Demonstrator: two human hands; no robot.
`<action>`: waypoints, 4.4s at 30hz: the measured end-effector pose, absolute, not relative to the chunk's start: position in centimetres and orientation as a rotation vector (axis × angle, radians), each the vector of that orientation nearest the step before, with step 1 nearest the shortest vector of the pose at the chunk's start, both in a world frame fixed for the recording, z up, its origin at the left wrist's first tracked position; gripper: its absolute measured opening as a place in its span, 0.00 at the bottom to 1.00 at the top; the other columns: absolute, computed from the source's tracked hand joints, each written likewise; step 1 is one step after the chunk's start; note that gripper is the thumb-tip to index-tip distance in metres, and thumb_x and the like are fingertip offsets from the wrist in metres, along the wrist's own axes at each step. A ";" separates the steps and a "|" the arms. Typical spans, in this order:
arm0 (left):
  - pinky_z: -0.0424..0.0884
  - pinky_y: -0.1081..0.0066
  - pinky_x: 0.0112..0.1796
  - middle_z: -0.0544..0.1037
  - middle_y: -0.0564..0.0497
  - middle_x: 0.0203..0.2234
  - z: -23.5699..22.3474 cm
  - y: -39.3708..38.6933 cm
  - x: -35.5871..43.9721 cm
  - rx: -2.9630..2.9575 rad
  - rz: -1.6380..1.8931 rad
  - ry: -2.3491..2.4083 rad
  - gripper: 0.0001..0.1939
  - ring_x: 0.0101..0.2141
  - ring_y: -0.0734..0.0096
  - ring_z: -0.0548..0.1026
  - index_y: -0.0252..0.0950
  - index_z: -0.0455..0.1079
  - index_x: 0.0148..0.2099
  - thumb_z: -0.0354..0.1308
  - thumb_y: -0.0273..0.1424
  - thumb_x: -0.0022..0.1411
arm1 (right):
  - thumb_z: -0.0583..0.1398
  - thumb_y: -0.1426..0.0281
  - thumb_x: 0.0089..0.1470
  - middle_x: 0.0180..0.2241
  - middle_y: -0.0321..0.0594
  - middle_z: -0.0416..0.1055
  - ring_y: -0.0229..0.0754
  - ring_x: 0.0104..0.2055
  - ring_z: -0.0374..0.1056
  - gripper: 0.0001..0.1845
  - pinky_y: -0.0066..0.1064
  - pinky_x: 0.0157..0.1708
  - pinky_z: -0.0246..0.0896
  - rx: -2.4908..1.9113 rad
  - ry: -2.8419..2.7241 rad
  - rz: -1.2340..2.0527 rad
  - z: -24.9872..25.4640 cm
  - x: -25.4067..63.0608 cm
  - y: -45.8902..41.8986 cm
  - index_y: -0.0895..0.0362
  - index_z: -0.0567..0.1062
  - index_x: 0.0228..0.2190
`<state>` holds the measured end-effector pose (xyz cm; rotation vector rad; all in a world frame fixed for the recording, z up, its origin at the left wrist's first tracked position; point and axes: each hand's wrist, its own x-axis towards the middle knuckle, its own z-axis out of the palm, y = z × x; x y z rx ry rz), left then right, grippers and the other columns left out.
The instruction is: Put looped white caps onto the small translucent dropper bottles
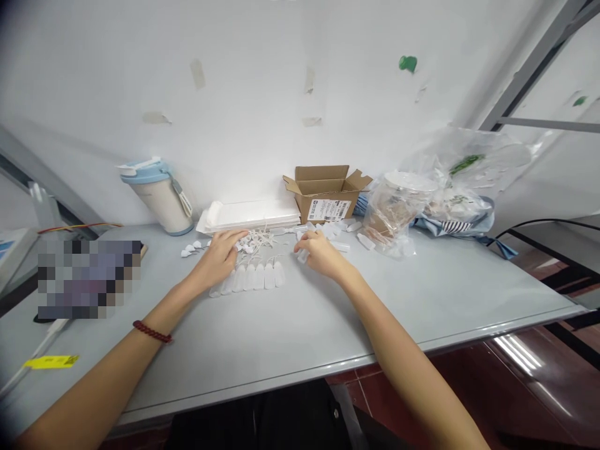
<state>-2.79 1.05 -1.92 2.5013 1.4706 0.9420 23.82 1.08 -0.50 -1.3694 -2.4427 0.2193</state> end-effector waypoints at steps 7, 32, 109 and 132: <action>0.60 0.53 0.56 0.63 0.44 0.58 -0.8 0.1 -2.4 2.322 1.154 1.504 0.29 0.58 0.57 0.58 0.34 0.59 0.61 0.42 0.22 0.57 | 0.54 0.87 0.45 0.41 0.47 0.70 0.48 0.42 0.58 0.21 0.36 0.42 0.57 -1.377 -2.471 0.160 -1.1 23.6 1.4 0.60 0.76 0.38; 0.69 0.58 0.48 0.65 0.40 0.53 0.3 -3.7 1.0 2.490 1.171 1.233 0.24 0.51 0.59 0.64 0.32 0.61 0.59 0.44 0.20 0.59 | 0.65 0.64 0.45 0.34 0.36 0.68 0.37 0.33 0.69 0.15 0.31 0.32 0.63 -0.805 -1.428 1.141 1.4 19.7 -2.2 0.55 0.63 0.28; 0.67 0.54 0.49 0.70 0.42 0.48 0.4 -4.0 1.9 2.305 1.494 1.367 0.18 0.50 0.56 0.66 0.35 0.65 0.53 0.54 0.28 0.59 | 0.64 0.63 0.47 0.34 0.39 0.73 0.41 0.34 0.74 0.14 0.34 0.35 0.68 -0.991 -1.431 1.141 0.3 18.1 -3.1 0.56 0.71 0.36; 0.66 0.52 0.48 0.73 0.43 0.43 -1.2 -3.1 3.9 2.595 0.860 1.186 0.20 0.51 0.52 0.62 0.35 0.64 0.49 0.59 0.32 0.54 | 0.59 0.77 0.43 0.18 0.38 0.72 0.38 0.22 0.67 0.07 0.27 0.18 0.60 -1.403 -1.773 1.197 0.8 21.9 -0.6 0.59 0.77 0.20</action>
